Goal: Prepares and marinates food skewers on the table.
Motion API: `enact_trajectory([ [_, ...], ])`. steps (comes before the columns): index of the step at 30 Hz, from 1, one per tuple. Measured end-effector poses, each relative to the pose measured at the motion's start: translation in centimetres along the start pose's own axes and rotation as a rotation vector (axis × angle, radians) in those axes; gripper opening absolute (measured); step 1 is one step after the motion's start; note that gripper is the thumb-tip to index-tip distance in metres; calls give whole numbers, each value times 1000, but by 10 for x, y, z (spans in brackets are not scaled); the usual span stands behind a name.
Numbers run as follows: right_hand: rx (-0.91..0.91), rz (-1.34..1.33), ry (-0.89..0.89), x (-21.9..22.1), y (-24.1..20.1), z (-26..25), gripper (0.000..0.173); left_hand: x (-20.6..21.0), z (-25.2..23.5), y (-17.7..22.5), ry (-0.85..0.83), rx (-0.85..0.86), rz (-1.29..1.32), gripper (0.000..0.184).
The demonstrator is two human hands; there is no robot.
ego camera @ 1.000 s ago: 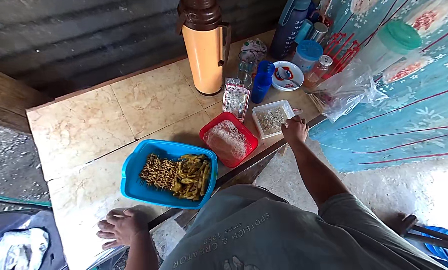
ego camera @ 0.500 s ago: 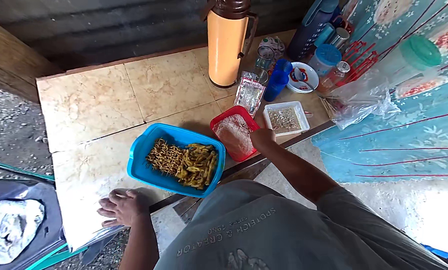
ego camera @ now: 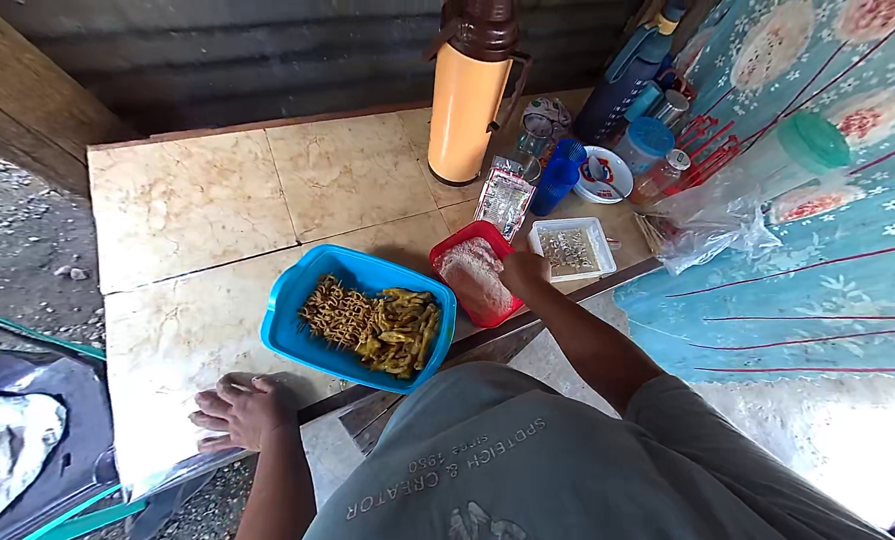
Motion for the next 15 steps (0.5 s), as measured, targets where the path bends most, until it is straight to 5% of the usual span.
enact_trajectory([
  [6, -313, 197, -23, 42, -42, 35, 21, 1, -1, -1, 3, 4, -8, 56],
  [10, -244, 177, -87, 28, -29, 58, 27, 1, 0, 0, -13, -3, -21, 55],
  [15, -268, -84, -7, 17, -5, 24, 28, -2, 2, 2, -32, -9, -12, 55],
])
Point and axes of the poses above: each hand's wrist, its own z-axis away from the middle knuckle, its own x-axis out of the palm, y = z × x, the point moved 7 cm from there along -z, towards the middle knuckle, and after that the axes turned 15 degrees about x, right-handed, at the moved point
